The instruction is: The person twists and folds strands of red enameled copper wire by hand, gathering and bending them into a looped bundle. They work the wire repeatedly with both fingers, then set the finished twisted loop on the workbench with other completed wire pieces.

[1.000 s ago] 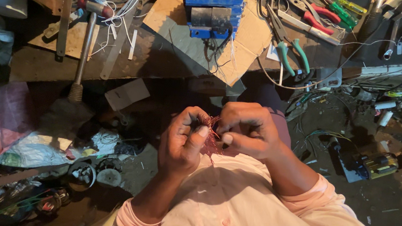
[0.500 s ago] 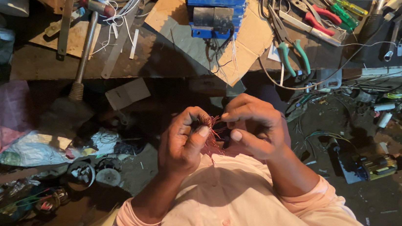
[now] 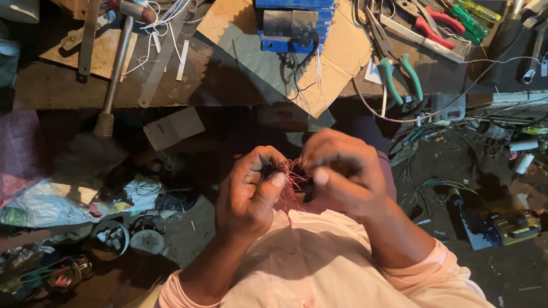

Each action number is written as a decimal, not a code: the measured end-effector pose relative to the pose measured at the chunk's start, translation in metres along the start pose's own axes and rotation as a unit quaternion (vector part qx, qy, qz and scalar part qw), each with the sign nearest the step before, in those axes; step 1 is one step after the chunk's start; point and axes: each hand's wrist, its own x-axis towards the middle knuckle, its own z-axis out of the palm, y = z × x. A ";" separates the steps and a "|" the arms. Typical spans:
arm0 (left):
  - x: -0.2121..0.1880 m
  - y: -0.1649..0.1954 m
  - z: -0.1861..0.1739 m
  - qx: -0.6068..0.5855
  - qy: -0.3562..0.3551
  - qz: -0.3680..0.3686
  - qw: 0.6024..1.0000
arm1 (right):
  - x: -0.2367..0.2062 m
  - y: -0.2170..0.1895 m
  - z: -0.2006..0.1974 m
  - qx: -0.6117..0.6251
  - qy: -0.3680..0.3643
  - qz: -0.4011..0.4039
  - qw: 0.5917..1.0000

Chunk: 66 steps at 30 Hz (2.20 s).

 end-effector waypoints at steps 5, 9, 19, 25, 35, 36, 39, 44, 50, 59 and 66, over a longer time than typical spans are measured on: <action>-0.002 0.003 0.002 -0.007 0.003 -0.023 1.000 | 0.004 0.012 0.007 0.130 0.018 0.050 0.990; 0.000 0.002 0.003 -0.032 -0.005 0.009 0.999 | 0.002 0.013 0.008 0.132 0.011 0.075 0.988; 0.000 0.000 0.002 -0.011 0.003 -0.011 1.000 | -0.002 0.014 0.007 0.158 -0.008 0.076 0.984; -0.001 0.000 0.001 0.023 0.003 0.022 0.999 | -0.003 0.012 0.002 0.078 -0.033 0.022 0.996; -0.001 -0.005 0.001 -0.013 0.018 0.007 1.000 | -0.006 0.006 0.007 0.059 0.034 -0.032 0.997; -0.001 -0.005 0.001 -0.006 0.022 0.008 1.000 | -0.006 0.005 0.006 0.036 0.030 -0.041 0.998; -0.001 -0.006 0.001 -0.020 0.019 0.000 1.000 | -0.005 0.004 0.004 -0.017 0.007 -0.064 0.998; 0.000 -0.007 0.000 -0.030 0.016 0.002 0.999 | -0.003 0.003 0.002 -0.033 0.003 -0.062 0.998; 0.001 -0.005 -0.001 0.000 0.011 0.012 1.000 | 0.001 -0.001 0.002 -0.030 0.000 -0.062 0.998; 0.002 -0.002 -0.001 -0.030 -0.006 -0.002 1.000 | -0.002 0.003 0.006 0.051 0.007 -0.014 0.999; 0.004 0.003 0.003 0.028 -0.001 -0.011 1.000 | -0.002 0.012 0.015 0.228 0.054 0.038 0.971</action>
